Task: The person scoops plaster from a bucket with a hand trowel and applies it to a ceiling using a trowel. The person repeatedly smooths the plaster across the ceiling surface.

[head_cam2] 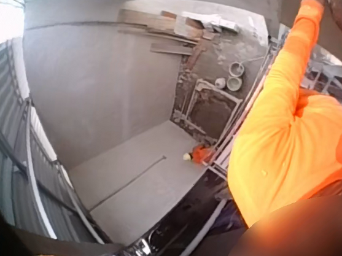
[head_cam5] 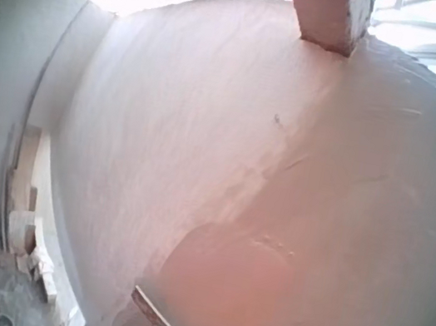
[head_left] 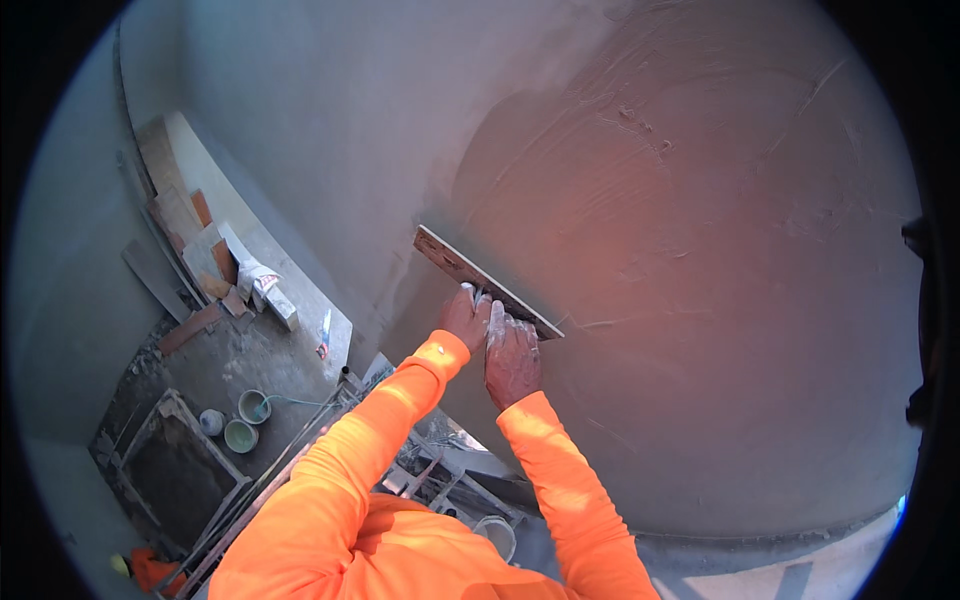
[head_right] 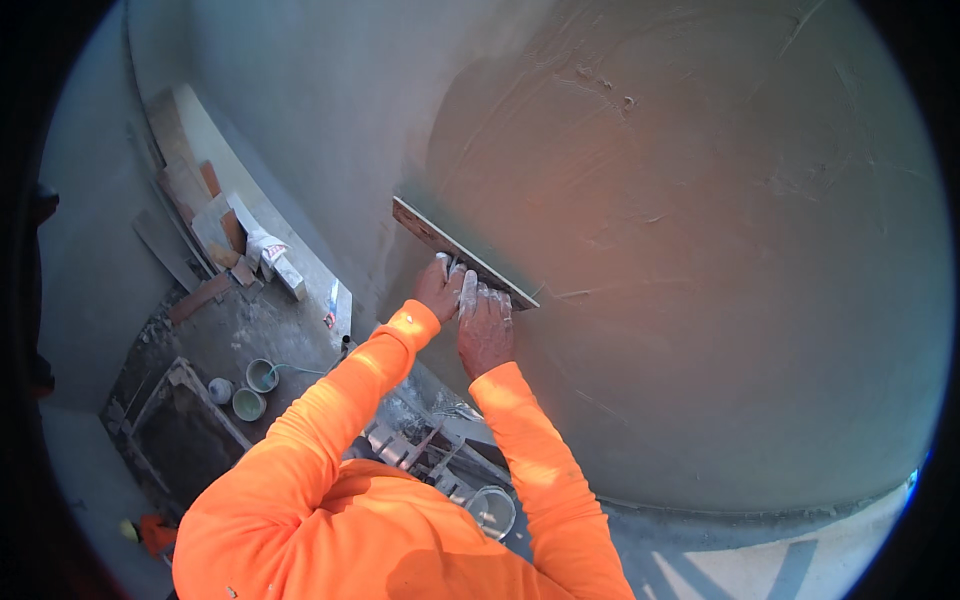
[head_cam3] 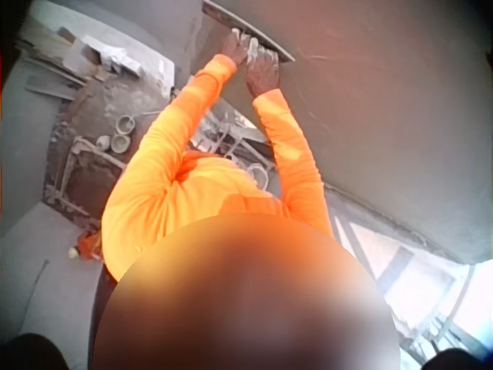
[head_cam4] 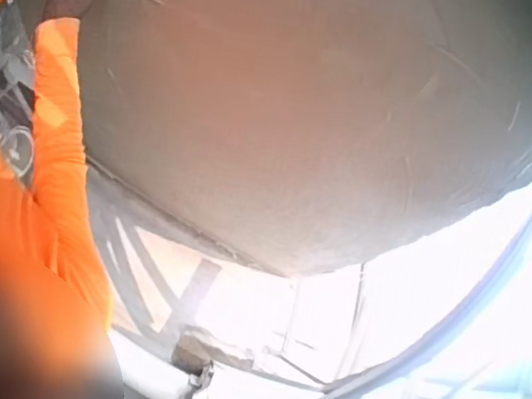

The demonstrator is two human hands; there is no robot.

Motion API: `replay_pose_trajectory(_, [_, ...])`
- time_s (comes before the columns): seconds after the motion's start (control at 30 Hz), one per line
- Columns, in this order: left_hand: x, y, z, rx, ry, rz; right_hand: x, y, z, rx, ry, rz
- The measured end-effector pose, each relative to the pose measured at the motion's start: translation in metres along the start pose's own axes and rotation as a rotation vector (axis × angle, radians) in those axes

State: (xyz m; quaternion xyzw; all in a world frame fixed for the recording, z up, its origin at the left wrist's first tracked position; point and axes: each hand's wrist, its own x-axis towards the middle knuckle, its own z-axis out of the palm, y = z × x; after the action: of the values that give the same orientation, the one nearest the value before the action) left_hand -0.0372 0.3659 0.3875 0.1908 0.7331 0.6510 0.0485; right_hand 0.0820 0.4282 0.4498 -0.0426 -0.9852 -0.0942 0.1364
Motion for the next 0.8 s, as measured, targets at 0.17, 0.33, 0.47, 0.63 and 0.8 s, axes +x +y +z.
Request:
replay_pose_trajectory(0.17, [0.034, 0.043, 0.001, 0.083, -0.063, -0.086, 0.036, 0.02, -0.034, 0.036, -0.145, 0.164])
replay_pose_trajectory(0.33, [0.044, 0.126, -0.018, -0.172, -0.039, 0.188, 0.056, 0.017, -0.101, -0.042, 0.223, 0.162])
replay_pose_trajectory(0.47, [0.012, 0.162, -0.03, -0.401, -0.145, 0.234, 0.041, 0.018, -0.134, 0.109, 0.259, 0.113])
replay_pose_trajectory(0.63, [-0.065, 0.09, -0.037, -0.328, -0.144, 0.166, -0.004, 0.006, -0.062, 0.346, 0.011, -0.048])
replay_pose_trajectory(0.8, [-0.119, -0.045, -0.058, 0.048, -0.202, -0.066, -0.025, -0.007, 0.026, 0.235, -0.411, 0.256])
